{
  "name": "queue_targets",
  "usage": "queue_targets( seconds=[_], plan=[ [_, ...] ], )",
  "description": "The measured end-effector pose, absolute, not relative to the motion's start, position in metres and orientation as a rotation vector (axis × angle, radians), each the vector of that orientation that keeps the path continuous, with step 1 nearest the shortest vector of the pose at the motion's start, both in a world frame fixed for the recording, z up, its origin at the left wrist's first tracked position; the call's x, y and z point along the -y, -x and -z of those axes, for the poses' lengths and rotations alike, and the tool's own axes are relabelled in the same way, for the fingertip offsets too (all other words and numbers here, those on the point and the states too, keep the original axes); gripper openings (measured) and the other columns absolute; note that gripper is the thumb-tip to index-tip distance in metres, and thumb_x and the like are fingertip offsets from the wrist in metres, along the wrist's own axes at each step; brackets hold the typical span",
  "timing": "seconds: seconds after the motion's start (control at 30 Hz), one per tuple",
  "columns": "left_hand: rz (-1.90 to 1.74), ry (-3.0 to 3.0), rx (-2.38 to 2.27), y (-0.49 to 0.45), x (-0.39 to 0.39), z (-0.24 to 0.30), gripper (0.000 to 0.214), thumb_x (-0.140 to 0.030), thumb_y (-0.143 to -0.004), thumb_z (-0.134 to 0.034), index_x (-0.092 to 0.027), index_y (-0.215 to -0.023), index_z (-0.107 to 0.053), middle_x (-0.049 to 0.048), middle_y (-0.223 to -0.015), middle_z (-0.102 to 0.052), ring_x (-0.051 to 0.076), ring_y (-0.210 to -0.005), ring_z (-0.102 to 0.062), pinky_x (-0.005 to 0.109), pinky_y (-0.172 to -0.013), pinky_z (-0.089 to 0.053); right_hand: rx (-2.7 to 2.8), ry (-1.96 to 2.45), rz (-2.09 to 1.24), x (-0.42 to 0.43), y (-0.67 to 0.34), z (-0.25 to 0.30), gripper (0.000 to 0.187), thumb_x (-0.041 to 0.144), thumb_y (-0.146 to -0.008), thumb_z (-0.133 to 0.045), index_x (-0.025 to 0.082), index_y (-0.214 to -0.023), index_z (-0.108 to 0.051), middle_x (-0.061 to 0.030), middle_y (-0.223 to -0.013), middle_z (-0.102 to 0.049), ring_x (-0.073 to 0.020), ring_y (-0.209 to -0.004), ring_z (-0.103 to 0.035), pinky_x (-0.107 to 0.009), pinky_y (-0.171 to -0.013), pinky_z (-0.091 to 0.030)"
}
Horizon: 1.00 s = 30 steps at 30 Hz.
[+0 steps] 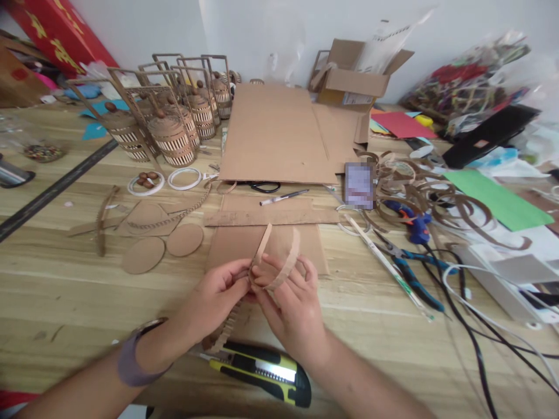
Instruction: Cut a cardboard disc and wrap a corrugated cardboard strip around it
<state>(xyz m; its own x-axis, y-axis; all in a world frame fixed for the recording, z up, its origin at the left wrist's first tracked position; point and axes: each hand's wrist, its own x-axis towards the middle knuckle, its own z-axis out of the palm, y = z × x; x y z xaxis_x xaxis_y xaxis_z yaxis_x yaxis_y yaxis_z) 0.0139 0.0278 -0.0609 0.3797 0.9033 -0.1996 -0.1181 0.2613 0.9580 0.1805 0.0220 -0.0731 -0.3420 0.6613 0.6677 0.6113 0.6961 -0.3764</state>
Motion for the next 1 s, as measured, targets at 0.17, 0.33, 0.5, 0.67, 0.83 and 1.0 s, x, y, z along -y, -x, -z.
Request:
queue_targets(
  seconds=[0.17, 0.33, 0.5, 0.67, 0.83, 1.0],
  plan=[
    [-0.848, -1.206, -0.997, -0.0146, -0.0269, 0.0588, 0.033, -0.014, -0.092, -0.046, -0.016, -0.116, -0.069, 0.0063, -0.11, -0.074, 0.02, -0.1, -0.068, 0.031, -0.092, -0.053, 2.087, 0.951, -0.089, -0.0208, -0.1797, 0.0725, 0.014, 0.01, -0.093, -0.058, 0.023, -0.098, -0.06, -0.0049, -0.101, -0.079, -0.0226, -0.103, -0.073, -0.044, -0.108, -0.033],
    [-0.819, -1.194, -1.038, -0.0145, -0.0254, 0.0587, 0.033, -0.015, -0.092, -0.045, -0.015, -0.113, -0.07, 0.0067, -0.108, -0.075, 0.022, -0.103, -0.069, 0.032, -0.091, -0.054, 2.082, 0.98, -0.119, -0.0196, -0.1809, 0.072, 0.019, 0.01, -0.093, -0.058, 0.026, -0.103, -0.057, -0.0031, -0.101, -0.079, -0.0227, -0.102, -0.074, -0.045, -0.108, -0.034],
    [-0.812, -1.22, -0.988, -0.0134, -0.0264, 0.0576, 0.034, -0.016, -0.093, -0.047, -0.016, -0.12, -0.068, 0.0069, -0.113, -0.073, 0.021, -0.104, -0.069, 0.031, -0.092, -0.053, 2.078, 0.977, -0.13, -0.0194, -0.1819, 0.0714, 0.018, 0.009, -0.093, -0.057, 0.024, -0.102, -0.057, -0.0027, -0.099, -0.079, -0.0217, -0.104, -0.073, -0.043, -0.109, -0.031],
    [-0.811, -1.231, -0.989, -0.0137, -0.0257, 0.0581, 0.034, -0.02, -0.097, -0.046, -0.016, -0.125, -0.066, 0.0083, -0.117, -0.072, 0.02, -0.097, -0.07, 0.031, -0.09, -0.055, 2.053, 1.007, -0.101, -0.0227, -0.1839, 0.0692, 0.015, 0.01, -0.092, -0.058, 0.025, -0.095, -0.056, -0.0018, -0.097, -0.079, -0.0231, -0.11, -0.07, -0.045, -0.106, -0.034],
    [-0.843, -1.153, -0.978, -0.0144, -0.0261, 0.0613, 0.035, -0.022, -0.095, -0.049, -0.015, -0.126, -0.064, 0.0094, -0.117, -0.071, 0.02, -0.096, -0.07, 0.033, -0.09, -0.055, 2.088, 0.976, -0.029, -0.0234, -0.1825, 0.0705, 0.02, 0.01, -0.094, -0.055, 0.026, -0.106, -0.056, -0.0039, -0.1, -0.079, -0.023, -0.107, -0.072, -0.045, -0.107, -0.033],
    [-0.85, -1.214, -1.025, -0.0143, -0.0283, 0.0578, 0.036, -0.013, -0.09, -0.047, -0.016, -0.119, -0.067, 0.006, -0.109, -0.074, 0.019, -0.094, -0.068, 0.031, -0.093, -0.051, 2.12, 0.946, -0.002, -0.0218, -0.1783, 0.0701, 0.022, 0.008, -0.094, -0.053, 0.026, -0.106, -0.054, -0.0053, -0.101, -0.079, -0.0217, -0.105, -0.073, -0.044, -0.11, -0.029]
  ],
)
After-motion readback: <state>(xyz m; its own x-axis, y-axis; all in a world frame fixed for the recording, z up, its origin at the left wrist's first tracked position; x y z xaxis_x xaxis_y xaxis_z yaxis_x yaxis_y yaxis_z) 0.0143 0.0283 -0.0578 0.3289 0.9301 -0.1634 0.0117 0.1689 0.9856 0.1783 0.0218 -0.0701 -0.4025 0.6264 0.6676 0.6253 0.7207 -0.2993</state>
